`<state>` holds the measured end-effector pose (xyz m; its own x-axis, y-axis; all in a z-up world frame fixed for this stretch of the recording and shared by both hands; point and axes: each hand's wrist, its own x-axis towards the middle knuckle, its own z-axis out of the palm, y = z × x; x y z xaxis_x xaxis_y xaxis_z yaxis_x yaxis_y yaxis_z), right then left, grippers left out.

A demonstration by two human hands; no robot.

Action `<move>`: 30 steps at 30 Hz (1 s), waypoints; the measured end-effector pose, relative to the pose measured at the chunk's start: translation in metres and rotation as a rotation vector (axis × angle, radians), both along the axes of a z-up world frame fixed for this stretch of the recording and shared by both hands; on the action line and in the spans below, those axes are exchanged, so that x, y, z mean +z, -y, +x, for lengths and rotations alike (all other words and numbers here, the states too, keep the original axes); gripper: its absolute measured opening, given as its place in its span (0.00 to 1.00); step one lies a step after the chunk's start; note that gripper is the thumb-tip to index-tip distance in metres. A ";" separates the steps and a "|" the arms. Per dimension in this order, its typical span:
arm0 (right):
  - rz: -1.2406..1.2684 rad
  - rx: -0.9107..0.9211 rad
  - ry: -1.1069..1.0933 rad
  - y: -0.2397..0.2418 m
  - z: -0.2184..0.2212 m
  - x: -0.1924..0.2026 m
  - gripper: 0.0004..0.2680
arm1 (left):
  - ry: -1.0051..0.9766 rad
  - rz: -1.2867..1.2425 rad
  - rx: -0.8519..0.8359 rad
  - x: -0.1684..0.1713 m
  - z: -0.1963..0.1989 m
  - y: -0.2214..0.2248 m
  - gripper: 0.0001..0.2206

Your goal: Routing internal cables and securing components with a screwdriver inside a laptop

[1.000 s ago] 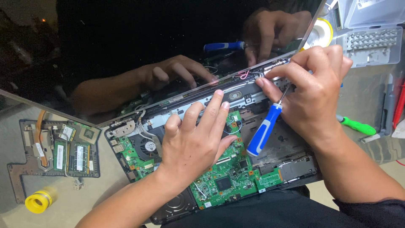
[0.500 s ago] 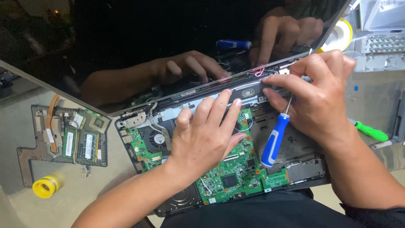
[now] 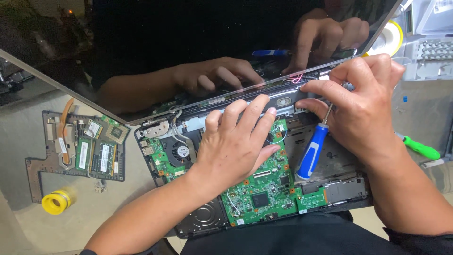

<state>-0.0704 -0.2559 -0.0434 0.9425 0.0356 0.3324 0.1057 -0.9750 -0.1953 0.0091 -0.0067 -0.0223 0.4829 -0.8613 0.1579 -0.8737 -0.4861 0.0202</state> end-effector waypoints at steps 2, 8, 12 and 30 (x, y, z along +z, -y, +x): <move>-0.009 -0.009 -0.001 -0.001 0.000 0.001 0.10 | -0.033 -0.005 -0.002 0.001 0.002 0.002 0.31; -0.015 -0.010 0.014 -0.003 -0.001 0.002 0.10 | -0.112 -0.036 -0.007 0.003 0.004 0.004 0.31; -0.049 0.008 0.028 -0.007 -0.002 0.003 0.08 | -0.174 -0.054 -0.017 0.001 0.006 0.005 0.30; -0.067 0.016 0.025 -0.005 -0.002 0.004 0.09 | -0.002 0.020 -0.010 0.000 0.005 0.004 0.35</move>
